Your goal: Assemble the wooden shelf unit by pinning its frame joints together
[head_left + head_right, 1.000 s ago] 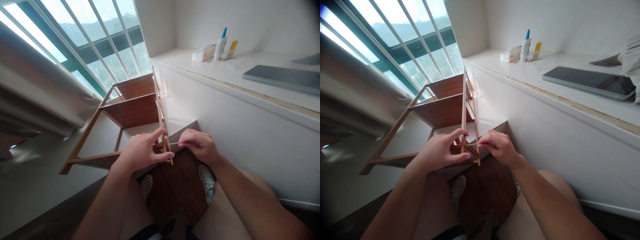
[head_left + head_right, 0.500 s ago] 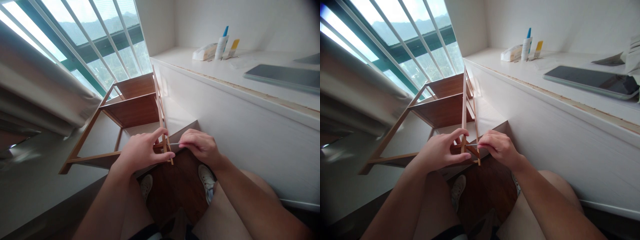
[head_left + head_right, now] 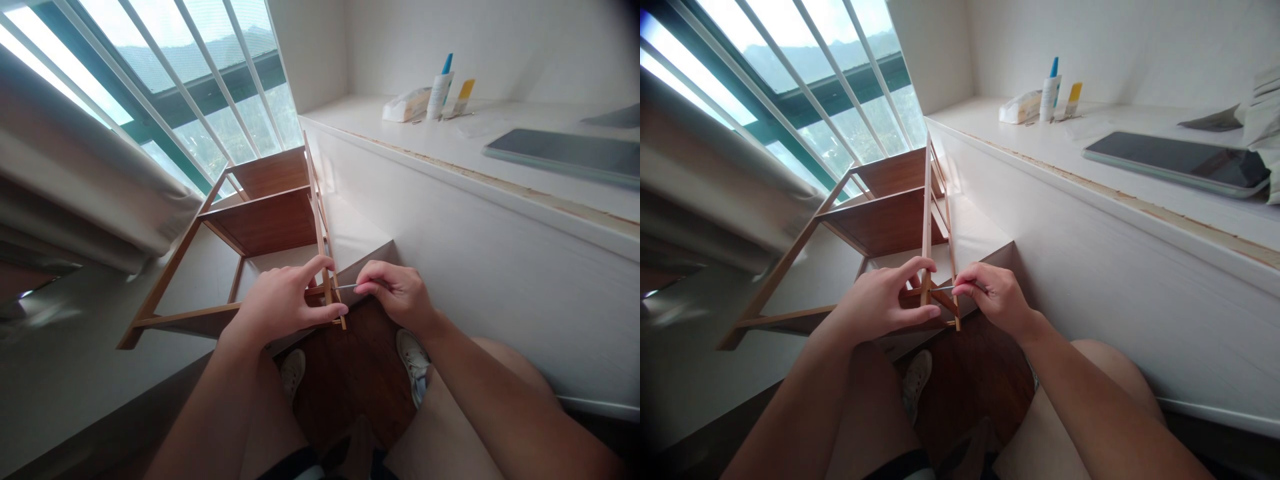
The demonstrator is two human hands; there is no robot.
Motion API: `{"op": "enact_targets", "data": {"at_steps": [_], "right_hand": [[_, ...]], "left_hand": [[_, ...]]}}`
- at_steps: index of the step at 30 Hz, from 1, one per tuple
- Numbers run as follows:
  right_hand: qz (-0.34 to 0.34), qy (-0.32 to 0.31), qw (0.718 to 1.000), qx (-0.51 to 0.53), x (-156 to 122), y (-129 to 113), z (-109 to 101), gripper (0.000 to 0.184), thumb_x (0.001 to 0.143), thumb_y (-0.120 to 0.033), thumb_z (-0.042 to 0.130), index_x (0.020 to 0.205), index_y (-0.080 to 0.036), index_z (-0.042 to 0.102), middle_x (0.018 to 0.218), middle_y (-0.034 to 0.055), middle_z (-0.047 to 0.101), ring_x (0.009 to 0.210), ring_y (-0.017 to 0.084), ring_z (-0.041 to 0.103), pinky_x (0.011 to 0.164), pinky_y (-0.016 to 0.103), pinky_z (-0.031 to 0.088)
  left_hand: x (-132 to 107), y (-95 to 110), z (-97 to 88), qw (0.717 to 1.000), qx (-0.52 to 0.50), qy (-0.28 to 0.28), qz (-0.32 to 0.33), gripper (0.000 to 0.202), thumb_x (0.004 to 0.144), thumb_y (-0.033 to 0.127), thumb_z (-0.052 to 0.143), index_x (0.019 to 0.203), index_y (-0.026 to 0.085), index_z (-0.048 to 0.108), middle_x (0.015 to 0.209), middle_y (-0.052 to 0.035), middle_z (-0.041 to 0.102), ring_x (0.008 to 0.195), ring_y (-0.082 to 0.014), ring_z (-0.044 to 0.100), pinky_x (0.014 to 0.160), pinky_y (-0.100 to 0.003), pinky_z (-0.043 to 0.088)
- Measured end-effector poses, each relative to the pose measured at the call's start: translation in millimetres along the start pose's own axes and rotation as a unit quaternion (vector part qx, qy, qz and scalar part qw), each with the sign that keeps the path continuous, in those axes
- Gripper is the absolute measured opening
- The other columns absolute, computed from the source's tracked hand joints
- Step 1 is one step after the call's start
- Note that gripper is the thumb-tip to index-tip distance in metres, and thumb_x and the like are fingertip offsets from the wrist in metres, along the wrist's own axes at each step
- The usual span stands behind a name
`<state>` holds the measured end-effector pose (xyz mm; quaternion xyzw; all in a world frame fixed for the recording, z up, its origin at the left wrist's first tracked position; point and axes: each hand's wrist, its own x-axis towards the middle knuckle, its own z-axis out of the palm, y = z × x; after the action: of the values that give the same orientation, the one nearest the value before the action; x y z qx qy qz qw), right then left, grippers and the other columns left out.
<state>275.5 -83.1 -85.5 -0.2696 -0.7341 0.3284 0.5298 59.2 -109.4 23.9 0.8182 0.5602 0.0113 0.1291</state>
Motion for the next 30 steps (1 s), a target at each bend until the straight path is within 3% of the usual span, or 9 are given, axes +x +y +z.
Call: {"op": "enact_targets", "data": {"at_steps": [9, 16, 30], "right_hand": [[0.009, 0.027, 1.000, 0.010, 1, 3, -9, 0.003, 0.087, -0.020, 0.072, 0.085, -0.020, 0.069, 0.075, -0.0005, 0.068, 0.067, 0.012, 0.059, 0.063, 0.025, 0.047], [-0.047, -0.017, 0.998, 0.031, 2, 3, -7, 0.006, 0.088, -0.016, 0.069, 0.090, -0.021, 0.069, 0.081, 0.0029, 0.069, 0.075, 0.016, 0.063, 0.071, 0.031, 0.052], [-0.094, -0.029, 0.995, 0.011, 4, 4, -6, 0.014, 0.089, -0.010, 0.065, 0.095, -0.022, 0.069, 0.084, 0.0048, 0.069, 0.078, 0.018, 0.064, 0.071, 0.033, 0.054]], "left_hand": [[-1, 0, 0.5, 1.000, 0.001, -0.003, 0.000, 0.062, 0.077, 0.081, 0.053, 0.122, 0.038, 0.050, 0.084, 0.0045, 0.068, 0.074, -0.0217, 0.063, 0.062, -0.028, 0.037], [0, 1, 0.4, 1.000, -0.001, -0.002, 0.001, 0.061, 0.077, 0.080, 0.053, 0.121, 0.037, 0.050, 0.083, 0.0047, 0.068, 0.074, -0.0215, 0.063, 0.062, -0.028, 0.037], [0, 1, 1.0, 1.000, 0.002, 0.000, -0.001, 0.063, 0.076, 0.081, 0.053, 0.121, 0.037, 0.051, 0.082, 0.0040, 0.068, 0.073, -0.0220, 0.064, 0.062, -0.028, 0.038]]}}
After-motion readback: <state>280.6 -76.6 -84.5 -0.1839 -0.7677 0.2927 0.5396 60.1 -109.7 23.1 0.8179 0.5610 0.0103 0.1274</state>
